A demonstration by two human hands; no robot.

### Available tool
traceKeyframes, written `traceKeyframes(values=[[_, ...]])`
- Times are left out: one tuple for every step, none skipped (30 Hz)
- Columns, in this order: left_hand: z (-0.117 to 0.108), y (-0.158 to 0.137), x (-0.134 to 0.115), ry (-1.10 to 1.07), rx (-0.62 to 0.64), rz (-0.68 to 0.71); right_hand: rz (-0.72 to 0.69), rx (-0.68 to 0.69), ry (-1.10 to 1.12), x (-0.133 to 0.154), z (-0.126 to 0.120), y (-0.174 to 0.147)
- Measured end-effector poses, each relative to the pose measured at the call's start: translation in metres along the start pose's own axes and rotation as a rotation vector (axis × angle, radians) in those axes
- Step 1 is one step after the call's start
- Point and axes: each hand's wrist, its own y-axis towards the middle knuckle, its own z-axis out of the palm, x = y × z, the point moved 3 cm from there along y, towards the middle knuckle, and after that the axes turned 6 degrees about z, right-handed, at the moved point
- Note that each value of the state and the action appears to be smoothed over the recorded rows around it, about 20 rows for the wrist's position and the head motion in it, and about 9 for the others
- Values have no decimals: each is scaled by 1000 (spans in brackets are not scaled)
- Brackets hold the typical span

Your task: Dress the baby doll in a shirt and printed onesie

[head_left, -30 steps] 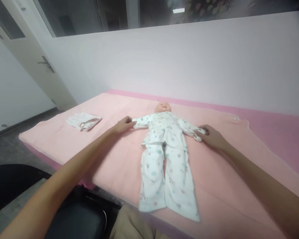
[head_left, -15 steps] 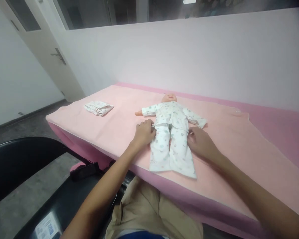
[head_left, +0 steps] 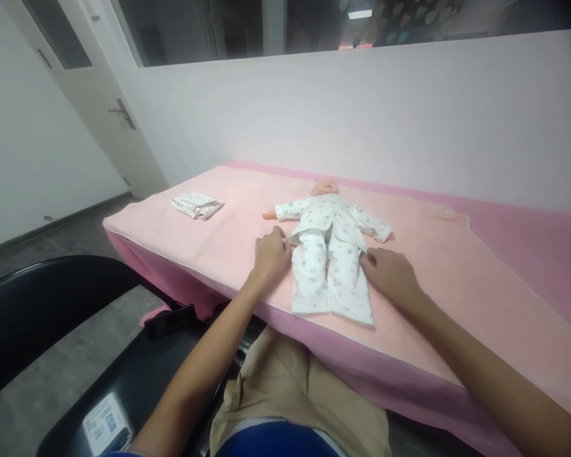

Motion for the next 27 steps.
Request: traceKeyframes(values=[[-3, -7, -2, -24, -16, -2, -4, -25, -3, 3, -4, -5], [-6, -17, -5, -58, -39, -5, -12, -66, 8, 7, -9, -12], [-8, -28, -8, -97, -66, -6, -29, -115, 31, 12, -15, -22], [-11, -41, -11, -135, -94, -6, -61, -157, 67, 18, -21, -33], [-13, -55, -15, -169, -120, -4, -119, -179, 108, 26, -27, -46], [-14, -70, -18, -198, -137, 7, -201, -182, 145, 36, -32, -60], [-15, -84, -22, -223, -142, 27, -297, -163, 174, 46, -36, -75], [-15, -97, -25, -246, -133, 58, -392, -140, 190, 55, -37, -88], [-16, -109, -28, -266, -113, 96, -467, -122, 190, 64, -38, -101], [-16, -119, -30, -284, -86, 139, -518, -100, 183, 72, -36, -110], [-16, -127, -31, -299, -55, 186, -550, -86, 177, 78, -32, -118], [-17, -133, -31, -310, -25, 230, -564, -76, 173, 82, -28, -122], [-19, -138, -30, -319, -3, 267, -566, -72, 175, 85, -22, -124], [-20, -140, -29, -325, 15, 297, -563, -75, 182, 87, -17, -124], [-22, -142, -27, -330, 26, 316, -555, -84, 189, 88, -12, -123], [-23, -143, -25, -332, 33, 326, -547, -98, 197, 89, -7, -120], [-23, -143, -22, -332, 32, 327, -541, -115, 203, 89, -4, -118], [-23, -143, -20, -331, 26, 324, -540, -131, 206, 89, -2, -116], [-22, -143, -18, -329, 16, 321, -547, -148, 205, 89, -1, -114], [-21, -143, -17, -327, 4, 322, -562, -167, 200, 89, -1, -113], [-19, -143, -16, -326, -11, 330, -585, -188, 193, 90, -1, -113], [-17, -144, -15, -323, -31, 342, -611, -212, 186, 91, -3, -113], [-15, -145, -14, -319, -56, 359, -635, -239, 182, 91, -4, -114], [-14, -146, -13, -314, -85, 379, -655, -268, 182, 91, -6, -115], [-13, -147, -13, -310, -117, 402, -674, -297, 186, 92, -8, -117], [-13, -148, -13, -308, -149, 425, -689, -323, 191, 92, -10, -118], [-13, -150, -13, -306, -178, 448, -702, -347, 196, 91, -12, -120]])
